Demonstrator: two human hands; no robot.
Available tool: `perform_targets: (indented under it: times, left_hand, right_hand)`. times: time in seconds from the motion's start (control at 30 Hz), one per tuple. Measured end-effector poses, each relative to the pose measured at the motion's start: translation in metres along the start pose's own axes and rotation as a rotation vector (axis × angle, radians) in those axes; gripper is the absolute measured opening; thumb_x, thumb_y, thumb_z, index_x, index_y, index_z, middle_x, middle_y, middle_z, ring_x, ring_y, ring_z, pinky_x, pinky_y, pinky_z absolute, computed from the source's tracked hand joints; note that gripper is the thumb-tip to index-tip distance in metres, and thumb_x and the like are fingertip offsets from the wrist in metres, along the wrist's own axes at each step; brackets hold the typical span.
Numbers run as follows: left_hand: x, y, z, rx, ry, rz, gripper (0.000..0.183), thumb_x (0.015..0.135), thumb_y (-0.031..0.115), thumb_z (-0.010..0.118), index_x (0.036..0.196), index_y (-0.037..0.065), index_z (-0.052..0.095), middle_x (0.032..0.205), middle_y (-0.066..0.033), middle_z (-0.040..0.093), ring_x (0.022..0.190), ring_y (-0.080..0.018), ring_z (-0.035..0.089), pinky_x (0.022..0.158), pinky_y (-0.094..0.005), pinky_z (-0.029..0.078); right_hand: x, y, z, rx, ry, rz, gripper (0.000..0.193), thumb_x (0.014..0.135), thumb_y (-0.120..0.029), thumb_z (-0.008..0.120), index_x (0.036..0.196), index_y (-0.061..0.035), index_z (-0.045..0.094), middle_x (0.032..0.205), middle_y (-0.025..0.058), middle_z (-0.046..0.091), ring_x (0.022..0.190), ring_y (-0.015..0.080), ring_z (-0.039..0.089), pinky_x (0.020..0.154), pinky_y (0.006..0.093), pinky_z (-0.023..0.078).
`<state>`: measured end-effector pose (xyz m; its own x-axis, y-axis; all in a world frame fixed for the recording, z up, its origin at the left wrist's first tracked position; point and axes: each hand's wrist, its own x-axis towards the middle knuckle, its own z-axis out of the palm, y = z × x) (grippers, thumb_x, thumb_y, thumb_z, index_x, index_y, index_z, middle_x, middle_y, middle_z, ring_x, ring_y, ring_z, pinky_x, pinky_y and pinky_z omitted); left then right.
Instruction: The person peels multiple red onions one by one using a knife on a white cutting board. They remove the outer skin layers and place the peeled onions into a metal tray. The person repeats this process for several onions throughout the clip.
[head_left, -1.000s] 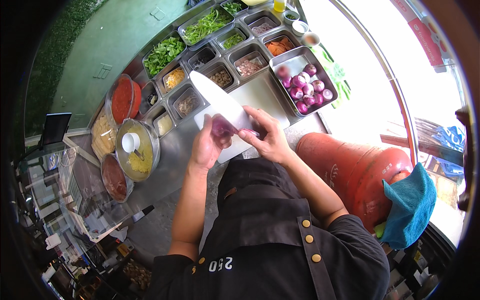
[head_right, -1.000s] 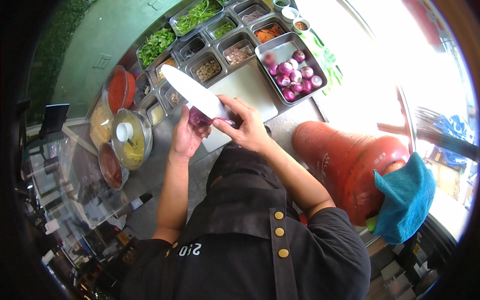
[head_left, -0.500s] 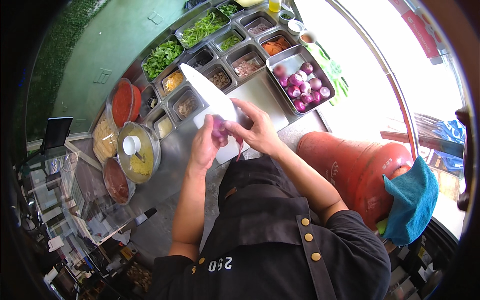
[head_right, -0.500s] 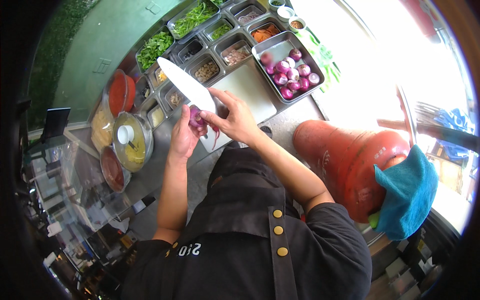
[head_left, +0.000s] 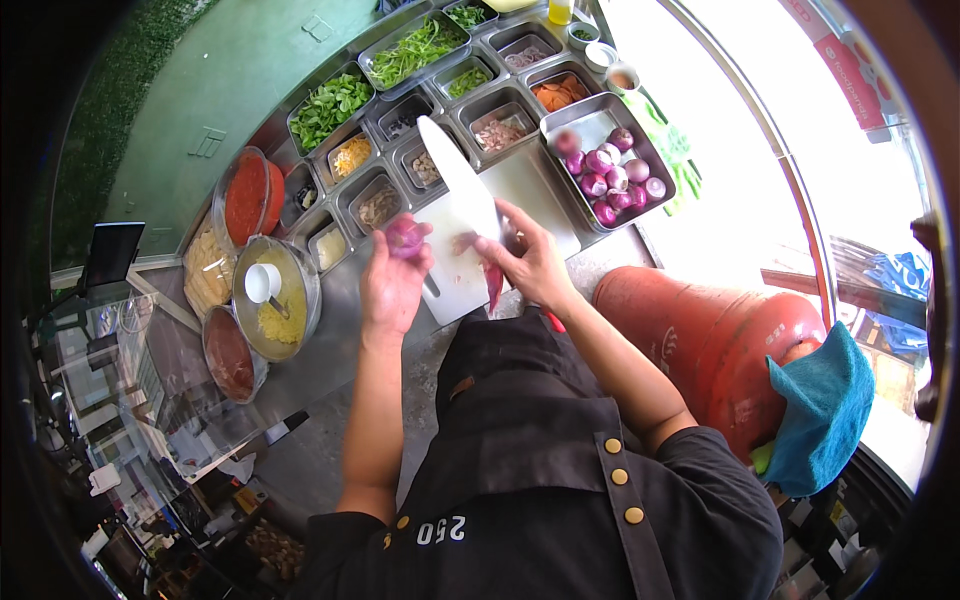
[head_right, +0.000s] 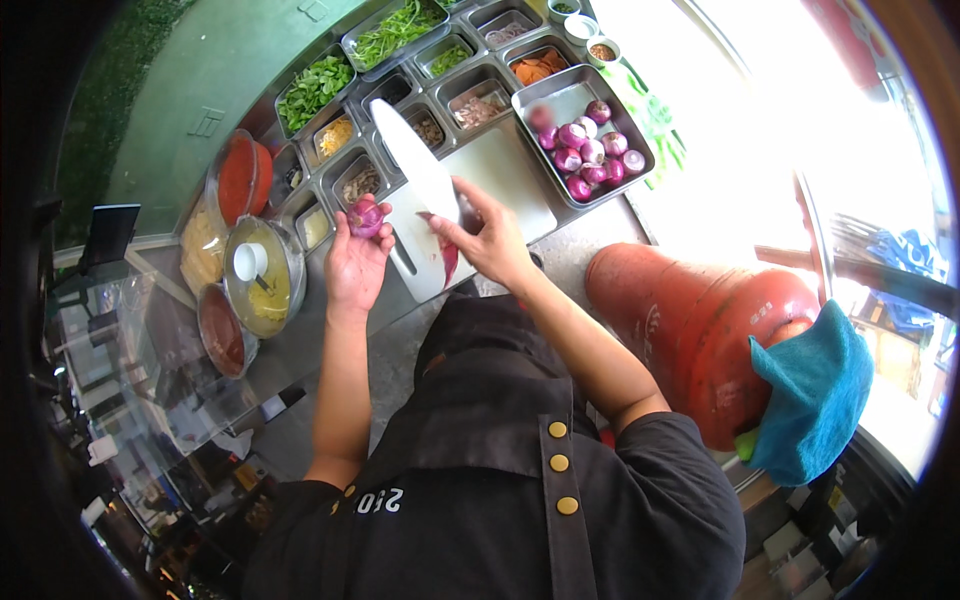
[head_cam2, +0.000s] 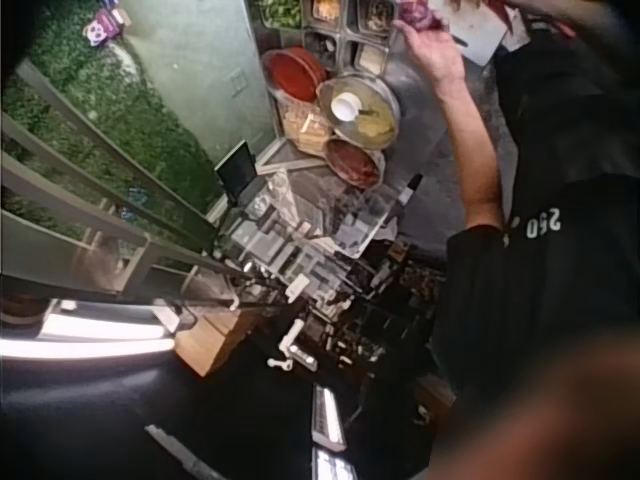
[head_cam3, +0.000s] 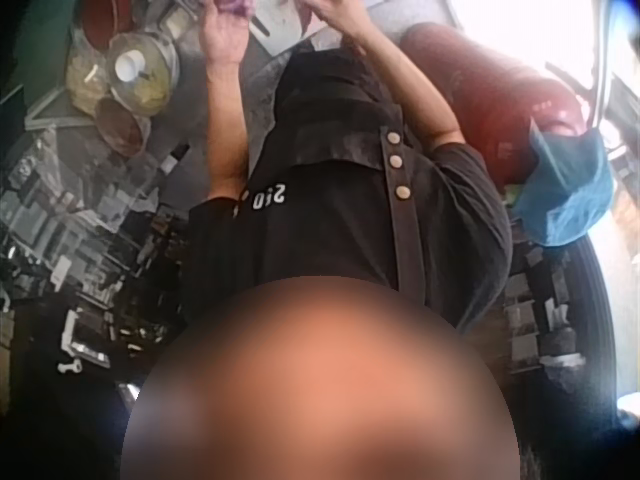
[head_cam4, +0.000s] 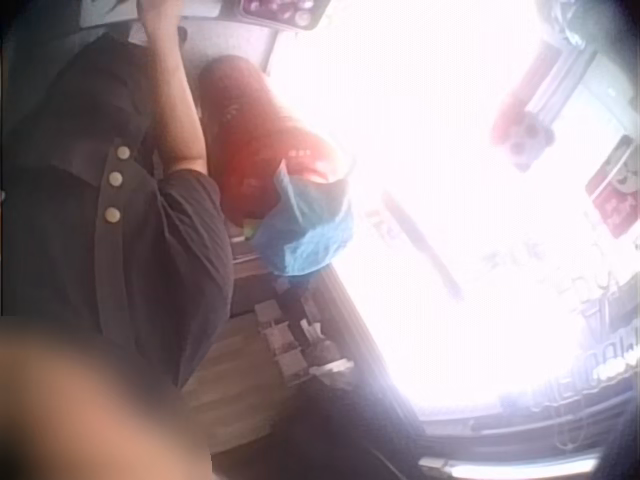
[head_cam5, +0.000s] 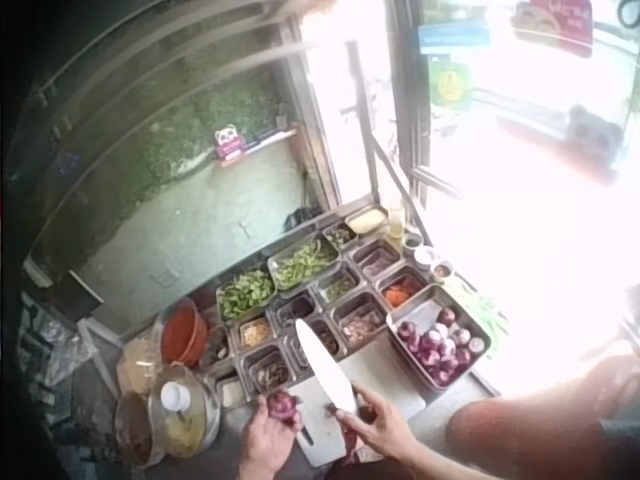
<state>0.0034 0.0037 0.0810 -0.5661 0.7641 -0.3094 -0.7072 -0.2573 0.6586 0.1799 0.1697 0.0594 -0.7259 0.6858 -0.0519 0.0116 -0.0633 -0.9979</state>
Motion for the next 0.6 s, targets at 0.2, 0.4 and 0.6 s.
perform_targets:
  times: [0.2,0.4,0.6]
  left_hand:
    - [-0.009,0.004,0.004,-0.118,-0.129,-0.117,0.062,0.122,0.04,0.049,0.165,-0.004,0.047,0.134,-0.0164,0.065,0.102,-0.0262,0.065,0.09,-0.0375,0.055]
    - [-0.013,-0.003,0.011,-0.111,-0.156,-0.14,0.064,0.119,0.037,0.052,0.168,-0.005,0.044,0.135,-0.0174,0.066,0.105,-0.0285,0.066,0.092,-0.0373,0.055]
    - [-0.015,0.001,0.016,0.002,-0.141,-0.123,0.063,0.119,0.039,0.052,0.167,-0.003,0.047,0.136,-0.0192,0.065,0.107,-0.0284,0.064,0.09,-0.0364,0.053]
  right_hand:
    - [0.023,0.07,-0.004,-0.478,0.123,0.079,0.064,0.102,-0.045,0.08,0.15,-0.0041,0.067,0.128,0.0219,0.072,0.11,0.0399,0.074,0.096,0.0471,0.058]
    - [0.023,0.113,-0.005,-0.599,0.178,0.041,0.057,0.103,-0.033,0.078,0.152,-0.0056,0.066,0.125,0.0196,0.072,0.103,0.0383,0.073,0.094,0.047,0.058]
    - [0.024,0.059,-0.007,-0.434,0.195,0.022,0.055,0.102,-0.03,0.08,0.151,-0.0072,0.068,0.11,0.0186,0.071,0.088,0.035,0.073,0.082,0.0455,0.058]
